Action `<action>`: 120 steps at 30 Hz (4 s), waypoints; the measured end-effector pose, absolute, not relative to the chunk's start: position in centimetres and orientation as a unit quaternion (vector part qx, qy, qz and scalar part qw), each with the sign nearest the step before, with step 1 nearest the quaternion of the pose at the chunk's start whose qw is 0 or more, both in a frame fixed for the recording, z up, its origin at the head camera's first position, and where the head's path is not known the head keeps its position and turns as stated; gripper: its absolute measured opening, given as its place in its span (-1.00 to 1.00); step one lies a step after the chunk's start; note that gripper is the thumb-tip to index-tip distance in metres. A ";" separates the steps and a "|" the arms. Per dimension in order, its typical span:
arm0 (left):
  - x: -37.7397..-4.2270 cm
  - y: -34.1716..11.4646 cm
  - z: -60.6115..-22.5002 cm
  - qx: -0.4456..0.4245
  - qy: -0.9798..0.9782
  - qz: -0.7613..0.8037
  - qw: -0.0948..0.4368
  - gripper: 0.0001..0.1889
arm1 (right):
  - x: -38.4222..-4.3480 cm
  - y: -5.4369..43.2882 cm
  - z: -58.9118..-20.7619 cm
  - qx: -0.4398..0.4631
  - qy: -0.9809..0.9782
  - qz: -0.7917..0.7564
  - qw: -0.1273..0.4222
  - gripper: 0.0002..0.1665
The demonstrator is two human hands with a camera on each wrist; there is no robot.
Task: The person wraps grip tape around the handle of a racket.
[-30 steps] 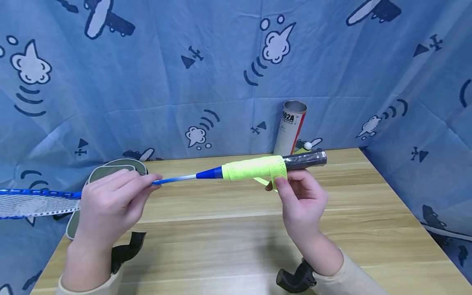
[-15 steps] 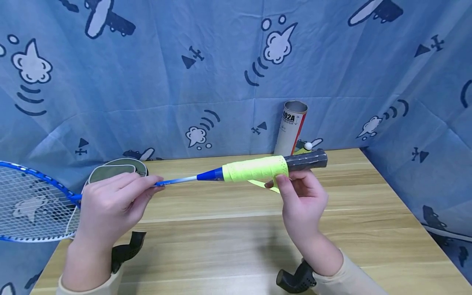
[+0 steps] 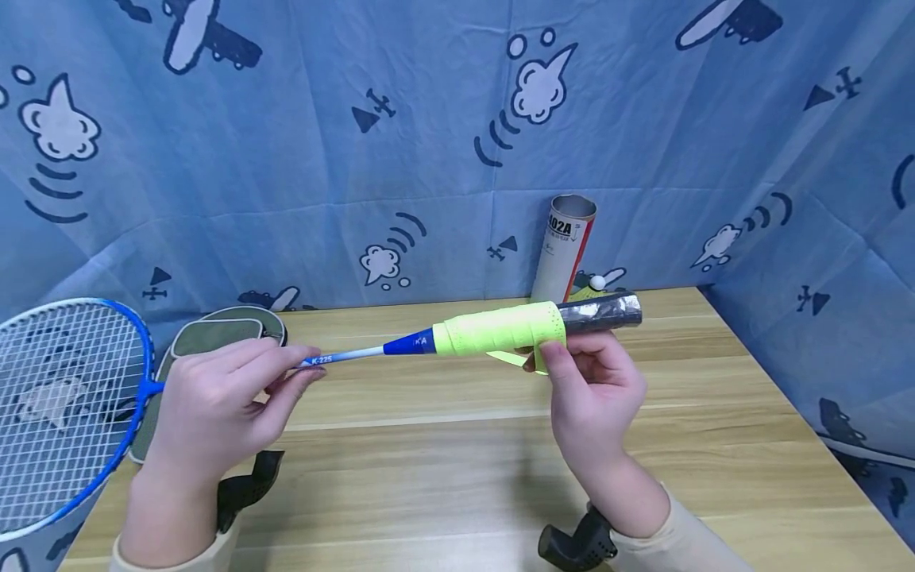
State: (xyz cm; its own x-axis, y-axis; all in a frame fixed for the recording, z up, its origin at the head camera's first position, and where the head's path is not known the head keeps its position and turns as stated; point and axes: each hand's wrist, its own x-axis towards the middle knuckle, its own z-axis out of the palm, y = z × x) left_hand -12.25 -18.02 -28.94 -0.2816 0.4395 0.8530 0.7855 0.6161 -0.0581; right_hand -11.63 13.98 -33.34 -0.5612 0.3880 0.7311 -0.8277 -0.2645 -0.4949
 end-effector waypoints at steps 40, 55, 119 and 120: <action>-12.3 -18.4 -29.1 -0.410 -0.767 -0.191 0.456 -0.57 | -11.7 14.0 -33.5 0.262 -0.471 0.753 0.379 -0.81; -12.3 -17.8 -28.7 -0.403 -0.756 -0.223 0.465 -0.57 | -11.4 14.1 -33.1 0.244 -0.428 0.787 0.371 -0.84; -12.3 -18.2 -29.0 -0.387 -0.777 -0.193 0.459 -0.60 | -11.8 13.9 -33.8 0.278 -0.457 0.742 0.404 -0.80; -12.3 -18.3 -29.0 -0.386 -0.780 -0.193 0.453 -0.59 | -11.8 13.9 -33.8 0.281 -0.456 0.743 0.402 -0.80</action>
State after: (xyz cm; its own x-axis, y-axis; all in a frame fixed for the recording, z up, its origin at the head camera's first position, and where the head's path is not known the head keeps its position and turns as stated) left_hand -12.29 -18.32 -28.99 -0.2924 0.4272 0.8556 0.7768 0.6280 -0.0481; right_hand -11.82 13.91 -33.78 -0.5184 0.3412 0.7841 -0.8536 -0.2615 -0.4505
